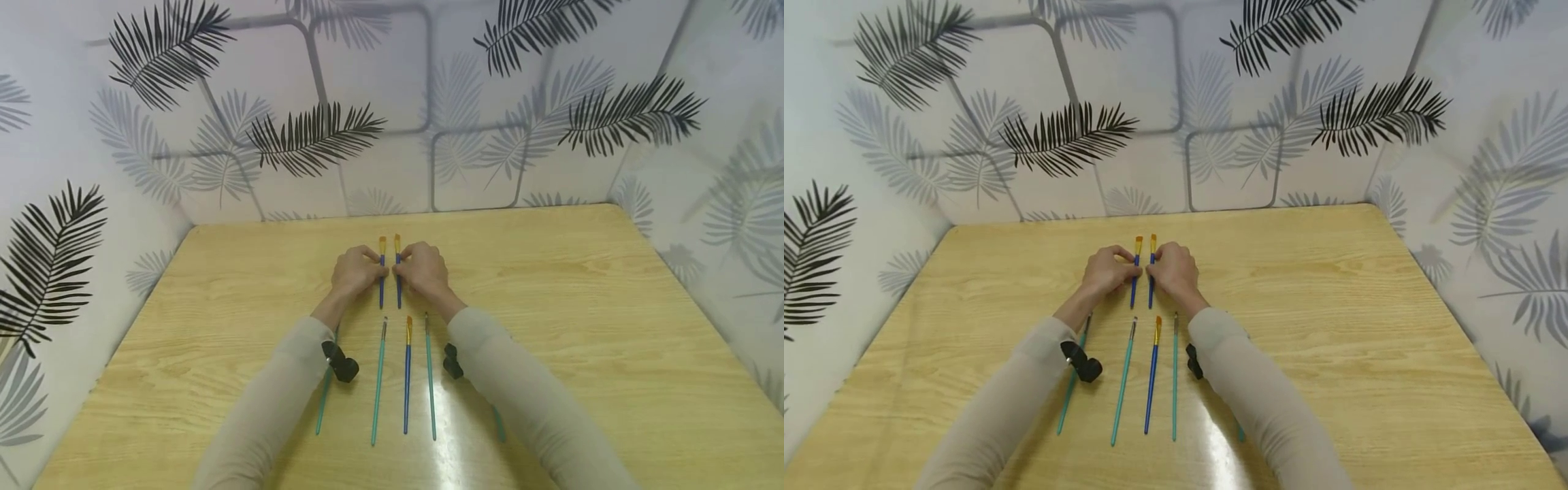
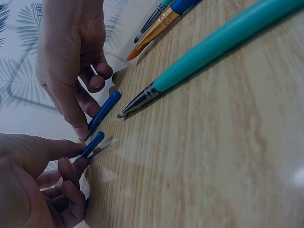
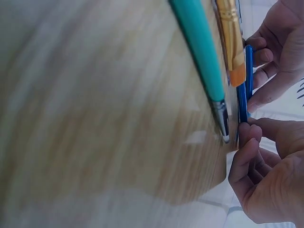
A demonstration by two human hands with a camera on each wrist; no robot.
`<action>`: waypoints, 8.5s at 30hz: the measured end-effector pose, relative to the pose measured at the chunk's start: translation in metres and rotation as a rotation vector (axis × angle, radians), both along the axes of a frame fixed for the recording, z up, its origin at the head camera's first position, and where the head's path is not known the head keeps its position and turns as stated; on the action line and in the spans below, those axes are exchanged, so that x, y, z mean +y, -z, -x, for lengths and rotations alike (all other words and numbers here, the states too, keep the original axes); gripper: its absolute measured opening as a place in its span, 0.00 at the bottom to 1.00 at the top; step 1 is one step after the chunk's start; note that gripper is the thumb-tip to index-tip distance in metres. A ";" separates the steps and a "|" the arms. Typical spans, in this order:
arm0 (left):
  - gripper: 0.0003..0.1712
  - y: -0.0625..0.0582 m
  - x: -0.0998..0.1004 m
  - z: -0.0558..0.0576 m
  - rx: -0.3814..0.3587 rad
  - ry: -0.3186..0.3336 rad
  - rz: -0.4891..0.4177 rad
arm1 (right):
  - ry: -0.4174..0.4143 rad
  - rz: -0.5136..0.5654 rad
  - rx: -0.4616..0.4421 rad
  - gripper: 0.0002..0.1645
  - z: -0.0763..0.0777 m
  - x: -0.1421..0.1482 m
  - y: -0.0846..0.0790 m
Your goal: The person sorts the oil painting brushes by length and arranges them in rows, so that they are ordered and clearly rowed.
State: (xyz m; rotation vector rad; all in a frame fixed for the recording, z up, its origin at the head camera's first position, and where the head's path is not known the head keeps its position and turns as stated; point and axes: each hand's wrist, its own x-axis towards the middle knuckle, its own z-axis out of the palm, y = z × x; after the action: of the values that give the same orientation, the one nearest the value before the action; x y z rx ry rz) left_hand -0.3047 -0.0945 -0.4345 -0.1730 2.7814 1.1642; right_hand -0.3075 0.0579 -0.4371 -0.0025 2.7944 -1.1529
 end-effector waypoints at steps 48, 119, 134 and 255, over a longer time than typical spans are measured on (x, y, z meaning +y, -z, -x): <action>0.23 -0.006 -0.004 -0.013 0.021 0.014 0.003 | 0.023 -0.053 -0.006 0.25 -0.005 0.004 -0.002; 0.25 -0.044 -0.046 -0.073 -0.036 0.217 -0.369 | -0.225 0.430 -0.199 0.35 -0.050 0.058 -0.023; 0.22 -0.037 -0.043 -0.089 -0.080 0.246 -0.350 | -0.255 0.419 -0.221 0.35 -0.062 0.062 -0.019; 0.27 -0.006 -0.035 -0.157 -0.171 0.291 -0.234 | -0.376 0.175 -0.285 0.18 -0.139 0.040 -0.024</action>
State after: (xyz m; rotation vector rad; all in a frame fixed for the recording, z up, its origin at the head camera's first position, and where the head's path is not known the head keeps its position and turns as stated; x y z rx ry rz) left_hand -0.1479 -0.1291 -0.4286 0.1436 2.3996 1.3142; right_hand -0.1684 0.0982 -0.4131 -0.3352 2.3107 -1.1862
